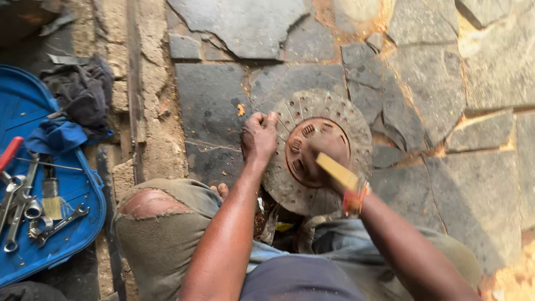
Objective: The person sits on a stone-paved floor and uses a yellow-handled scraper to clean a circular metal part. They scrape the surface and edges of the part, removing rust and debris, while occasionally rotating it to access different areas.
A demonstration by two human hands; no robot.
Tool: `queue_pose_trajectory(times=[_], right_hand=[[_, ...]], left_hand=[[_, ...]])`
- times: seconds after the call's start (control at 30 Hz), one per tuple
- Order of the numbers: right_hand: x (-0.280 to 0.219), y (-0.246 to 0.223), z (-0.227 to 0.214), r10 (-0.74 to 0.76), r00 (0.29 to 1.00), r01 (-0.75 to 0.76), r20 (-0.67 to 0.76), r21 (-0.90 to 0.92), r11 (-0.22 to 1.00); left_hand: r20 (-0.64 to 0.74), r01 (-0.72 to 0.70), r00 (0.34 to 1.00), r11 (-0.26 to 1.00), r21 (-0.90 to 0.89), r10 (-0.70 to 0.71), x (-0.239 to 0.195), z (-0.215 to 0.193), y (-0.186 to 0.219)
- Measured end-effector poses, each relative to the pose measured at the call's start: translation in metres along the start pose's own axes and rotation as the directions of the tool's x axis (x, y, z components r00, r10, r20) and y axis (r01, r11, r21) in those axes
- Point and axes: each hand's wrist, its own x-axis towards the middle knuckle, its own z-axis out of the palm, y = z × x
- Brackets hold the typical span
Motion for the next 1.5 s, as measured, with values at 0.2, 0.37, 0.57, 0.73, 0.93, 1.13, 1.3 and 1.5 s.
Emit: queue_pose_trajectory(times=[0.2,0.37,0.57,0.73,0.93,1.13,1.3,1.5], right_hand=[[0.000,0.002,-0.006,0.001,0.999,-0.002,-0.053,-0.015,1.000],[0.003,-0.017,-0.004,0.166,0.975,-0.164,-0.145,0.024,0.986],[-0.018,0.011,-0.002,0.467,0.878,-0.478,-0.102,-0.217,0.851],[-0.025,0.017,-0.009,0.485,0.862,-0.502,-0.150,-0.111,0.858],[-0.018,0.007,-0.007,0.235,0.963,-0.251,-0.135,-0.118,0.961],[-0.020,0.010,0.003,0.283,0.957,-0.280,-0.070,0.047,0.959],[-0.014,0.007,0.006,0.320,0.939,-0.323,-0.123,-0.001,0.946],[-0.008,0.009,0.003,0.419,0.894,-0.426,-0.161,-0.008,0.905]], left_hand=[[-0.037,-0.063,0.997,0.998,0.029,0.064,0.007,0.000,0.000],[-0.028,-0.022,0.999,0.999,0.046,0.023,0.004,-0.001,0.003],[-0.125,-0.145,0.980,0.988,0.059,0.152,0.003,0.009,-0.013],[-0.247,-0.093,0.965,0.996,0.010,0.093,-0.043,0.019,-0.044],[-0.198,0.001,0.980,0.999,-0.036,-0.008,-0.047,0.015,-0.026],[-0.203,-0.010,0.979,0.999,-0.041,0.002,-0.050,0.013,-0.024],[-0.209,-0.015,0.978,1.000,-0.005,0.014,-0.049,0.013,-0.021],[-0.186,0.021,0.982,1.000,-0.019,-0.024,-0.051,0.012,-0.016]])
